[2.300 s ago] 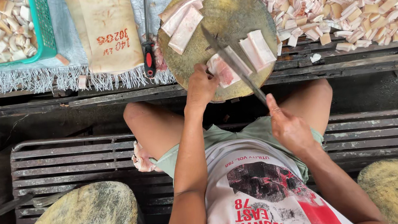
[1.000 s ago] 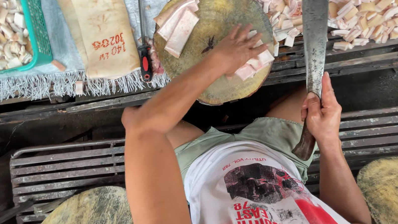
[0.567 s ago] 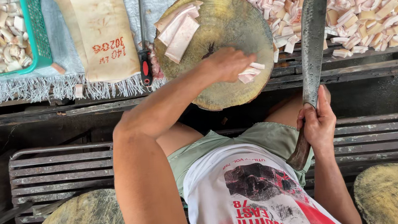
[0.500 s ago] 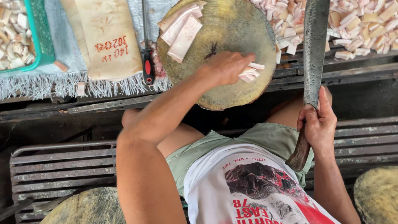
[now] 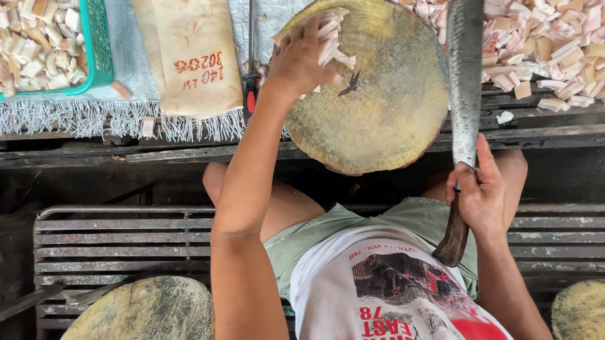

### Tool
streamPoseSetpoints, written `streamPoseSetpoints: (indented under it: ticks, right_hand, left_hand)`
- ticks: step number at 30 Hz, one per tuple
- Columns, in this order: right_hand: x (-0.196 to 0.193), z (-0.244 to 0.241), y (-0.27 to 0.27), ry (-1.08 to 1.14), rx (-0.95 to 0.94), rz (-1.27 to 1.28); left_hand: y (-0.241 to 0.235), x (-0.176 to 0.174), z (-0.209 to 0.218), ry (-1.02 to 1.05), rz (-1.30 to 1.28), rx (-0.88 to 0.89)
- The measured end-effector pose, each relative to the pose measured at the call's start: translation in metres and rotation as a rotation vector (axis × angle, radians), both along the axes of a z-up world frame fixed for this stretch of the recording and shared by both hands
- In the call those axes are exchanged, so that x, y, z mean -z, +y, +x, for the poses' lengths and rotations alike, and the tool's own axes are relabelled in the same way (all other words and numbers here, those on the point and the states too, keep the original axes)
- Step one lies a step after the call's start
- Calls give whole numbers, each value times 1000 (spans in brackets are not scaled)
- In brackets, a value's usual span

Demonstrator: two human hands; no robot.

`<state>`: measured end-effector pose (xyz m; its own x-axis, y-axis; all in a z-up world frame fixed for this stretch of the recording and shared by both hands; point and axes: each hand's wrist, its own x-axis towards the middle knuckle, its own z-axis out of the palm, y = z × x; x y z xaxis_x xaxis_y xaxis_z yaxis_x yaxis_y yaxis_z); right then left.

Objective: The person cuts large pieces of animal hide into small strips and cubes using a large cleaver on a wooden cutting board.

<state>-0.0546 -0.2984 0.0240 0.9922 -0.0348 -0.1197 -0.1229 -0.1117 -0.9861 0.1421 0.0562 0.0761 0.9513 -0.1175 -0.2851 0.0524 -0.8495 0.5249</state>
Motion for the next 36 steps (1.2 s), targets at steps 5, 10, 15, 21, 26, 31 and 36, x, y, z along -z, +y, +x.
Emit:
streamPoseSetpoints:
  ticks: [5, 10, 15, 21, 26, 31, 36]
  right_hand:
    - [8, -4, 3, 74, -30, -24]
    - [6, -2, 7, 29, -39, -22]
    - [1, 2, 12, 59, -13, 13]
    - [3, 3, 9, 86, -3, 2]
    - [12, 3, 6, 53, -5, 42]
    - [5, 0, 4, 37, -8, 14]
    - [-8, -9, -4, -36, -2, -86]
  left_hand:
    - [50, 62, 33, 48, -347, -186]
    - [68, 85, 53, 55, -69, -131]
    - [72, 83, 61, 1, 39, -100]
    - [85, 101, 68, 3, -203, -136]
    - [84, 71, 53, -418, -450, -77]
    - [23, -11, 7, -676, -408, 40]
    - [-66, -8, -63, -680, 75, 331]
